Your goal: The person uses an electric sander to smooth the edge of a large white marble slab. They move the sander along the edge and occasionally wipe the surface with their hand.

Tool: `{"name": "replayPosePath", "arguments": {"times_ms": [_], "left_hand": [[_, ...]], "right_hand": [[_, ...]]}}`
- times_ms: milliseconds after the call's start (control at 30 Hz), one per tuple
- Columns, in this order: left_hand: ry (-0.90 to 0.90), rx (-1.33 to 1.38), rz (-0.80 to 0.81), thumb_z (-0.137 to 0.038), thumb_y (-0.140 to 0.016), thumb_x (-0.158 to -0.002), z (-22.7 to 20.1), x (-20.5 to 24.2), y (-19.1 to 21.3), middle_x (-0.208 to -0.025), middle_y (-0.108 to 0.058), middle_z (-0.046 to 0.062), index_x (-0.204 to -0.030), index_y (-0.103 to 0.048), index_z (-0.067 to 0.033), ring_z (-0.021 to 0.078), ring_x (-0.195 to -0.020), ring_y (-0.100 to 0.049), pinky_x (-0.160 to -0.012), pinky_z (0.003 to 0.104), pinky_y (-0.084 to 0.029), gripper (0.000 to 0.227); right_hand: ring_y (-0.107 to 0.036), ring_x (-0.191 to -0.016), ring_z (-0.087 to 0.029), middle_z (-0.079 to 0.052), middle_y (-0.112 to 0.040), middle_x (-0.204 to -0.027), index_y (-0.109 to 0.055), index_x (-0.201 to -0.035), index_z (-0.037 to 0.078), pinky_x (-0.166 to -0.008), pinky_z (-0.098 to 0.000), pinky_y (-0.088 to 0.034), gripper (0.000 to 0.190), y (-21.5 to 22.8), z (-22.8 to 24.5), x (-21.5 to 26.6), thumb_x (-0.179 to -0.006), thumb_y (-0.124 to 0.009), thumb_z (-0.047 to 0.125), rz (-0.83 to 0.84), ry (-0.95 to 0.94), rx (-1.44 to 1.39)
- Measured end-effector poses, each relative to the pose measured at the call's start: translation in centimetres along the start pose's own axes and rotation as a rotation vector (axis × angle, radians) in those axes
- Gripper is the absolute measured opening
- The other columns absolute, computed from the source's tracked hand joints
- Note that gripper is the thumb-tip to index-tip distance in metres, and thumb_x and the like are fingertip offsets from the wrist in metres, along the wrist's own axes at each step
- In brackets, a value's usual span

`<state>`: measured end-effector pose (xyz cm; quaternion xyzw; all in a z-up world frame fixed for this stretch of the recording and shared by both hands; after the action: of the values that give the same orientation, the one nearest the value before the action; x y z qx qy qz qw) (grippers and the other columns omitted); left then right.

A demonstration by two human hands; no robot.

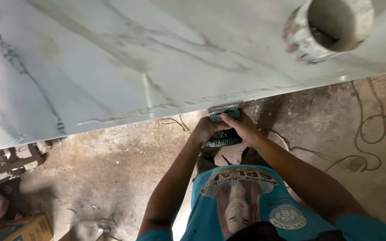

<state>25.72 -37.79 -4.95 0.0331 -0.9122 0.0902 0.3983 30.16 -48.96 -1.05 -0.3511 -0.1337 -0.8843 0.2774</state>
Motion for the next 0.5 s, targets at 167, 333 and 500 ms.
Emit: {"name": "replayPosePath", "arguments": {"times_ms": [167,333,500], "left_hand": [[0.041,0.003,0.0,-0.042,-0.095,-0.065,0.0,-3.9,-9.1,-0.114,-0.066,0.033,-0.125,-0.062,0.0156,0.0504,-0.114,-0.063,-0.096,0.057,-0.05,0.09],[0.068,-0.121,-0.023,-0.055,-0.094,-0.055,-3.2,-7.1,-18.5,-0.118,-0.068,0.03,-0.125,-0.065,0.0118,0.045,-0.119,-0.063,-0.095,0.055,-0.05,0.101],[0.03,-0.11,0.0,-0.054,-0.093,-0.054,-3.1,-11.4,-27.2,-0.111,-0.069,0.029,-0.115,-0.07,0.0107,0.0435,-0.114,-0.065,-0.09,0.056,-0.048,0.091]], "right_hand": [[-0.02,-0.148,-0.06,-0.04,-0.017,-0.159,-0.008,-0.157,-0.012,-0.117,-0.0789,-0.019,0.129,9.8,-1.7,0.5,-0.084,-0.07,0.074,-0.002,-0.062,0.019],[-0.02,-0.148,-0.061,-0.041,-0.018,-0.159,-0.013,-0.158,-0.011,-0.117,-0.0784,-0.019,0.129,19.4,-2.4,1.4,-0.082,-0.073,0.074,-0.043,-0.023,-0.023],[-0.057,-0.111,-0.026,-0.012,-0.052,-0.115,-0.051,-0.133,-0.004,-0.099,-0.0492,-0.046,0.074,28.3,-3.4,3.0,-0.088,-0.081,0.047,-0.196,0.035,-0.254]]}}
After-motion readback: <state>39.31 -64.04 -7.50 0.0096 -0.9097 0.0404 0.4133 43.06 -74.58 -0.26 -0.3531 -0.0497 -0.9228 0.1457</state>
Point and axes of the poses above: each hand's wrist, its own x-axis away from the middle knuckle, its own y-axis out of the back of the hand, z = x × y, the point moved 7 cm from there along -x, towards the middle knuckle
